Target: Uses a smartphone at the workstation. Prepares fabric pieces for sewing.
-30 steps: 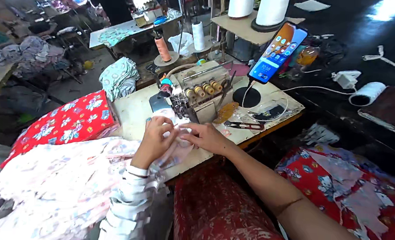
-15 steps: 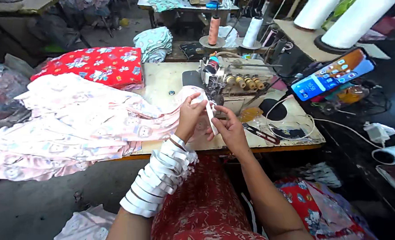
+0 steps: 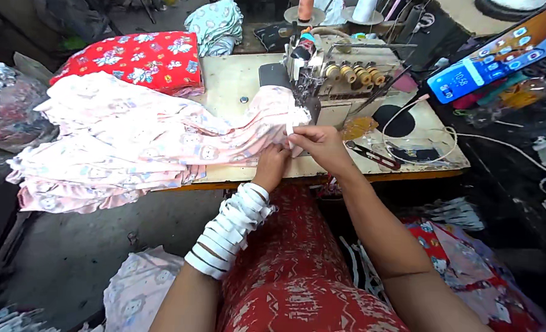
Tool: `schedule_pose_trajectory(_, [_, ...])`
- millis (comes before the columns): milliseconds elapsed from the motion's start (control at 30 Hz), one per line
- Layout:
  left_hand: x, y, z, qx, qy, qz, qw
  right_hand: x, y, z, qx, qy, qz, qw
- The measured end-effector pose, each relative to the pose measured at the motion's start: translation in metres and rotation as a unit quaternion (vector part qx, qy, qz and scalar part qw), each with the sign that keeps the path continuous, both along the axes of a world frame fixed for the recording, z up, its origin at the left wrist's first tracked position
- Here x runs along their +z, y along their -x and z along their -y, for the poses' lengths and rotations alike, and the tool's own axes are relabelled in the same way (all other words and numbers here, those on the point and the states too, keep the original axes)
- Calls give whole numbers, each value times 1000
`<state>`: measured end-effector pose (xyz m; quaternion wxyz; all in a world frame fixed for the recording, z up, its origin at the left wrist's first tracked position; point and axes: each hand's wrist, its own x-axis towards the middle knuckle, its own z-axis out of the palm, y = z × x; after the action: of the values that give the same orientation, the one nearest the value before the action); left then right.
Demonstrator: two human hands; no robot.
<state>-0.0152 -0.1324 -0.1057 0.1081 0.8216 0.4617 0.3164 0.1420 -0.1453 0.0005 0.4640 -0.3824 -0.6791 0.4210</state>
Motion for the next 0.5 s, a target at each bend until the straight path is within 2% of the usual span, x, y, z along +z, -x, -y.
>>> schedule_pose_trajectory(67, [17, 2, 8, -75, 29, -12, 997, 4, -6, -7, 38, 12, -33, 999])
schedule_pose_trajectory(167, [71, 12, 36, -174, 99, 65, 978, 23, -35, -20, 154, 42, -67, 985])
schedule_pose_trajectory(233, [95, 18, 52, -149, 90, 153, 973, 27, -40, -14, 199, 55, -15, 978])
schedule_pose_trajectory(333, [97, 19, 57, -45, -6, 270, 962, 16, -18, -2, 173, 6, 83, 981])
schedule_pose_trajectory(367, [91, 21, 53, -22, -46, 268, 962, 16, -13, -3, 143, -16, 89, 986])
schedule_pose_trajectory(433, [78, 34, 44, -4, -95, 197, 976, 27, -17, -9, 91, -46, 61, 993])
schedule_pose_trajectory(500, [79, 64, 39, -10, -26, 125, 992, 41, -35, -18, 64, -61, 36, 995])
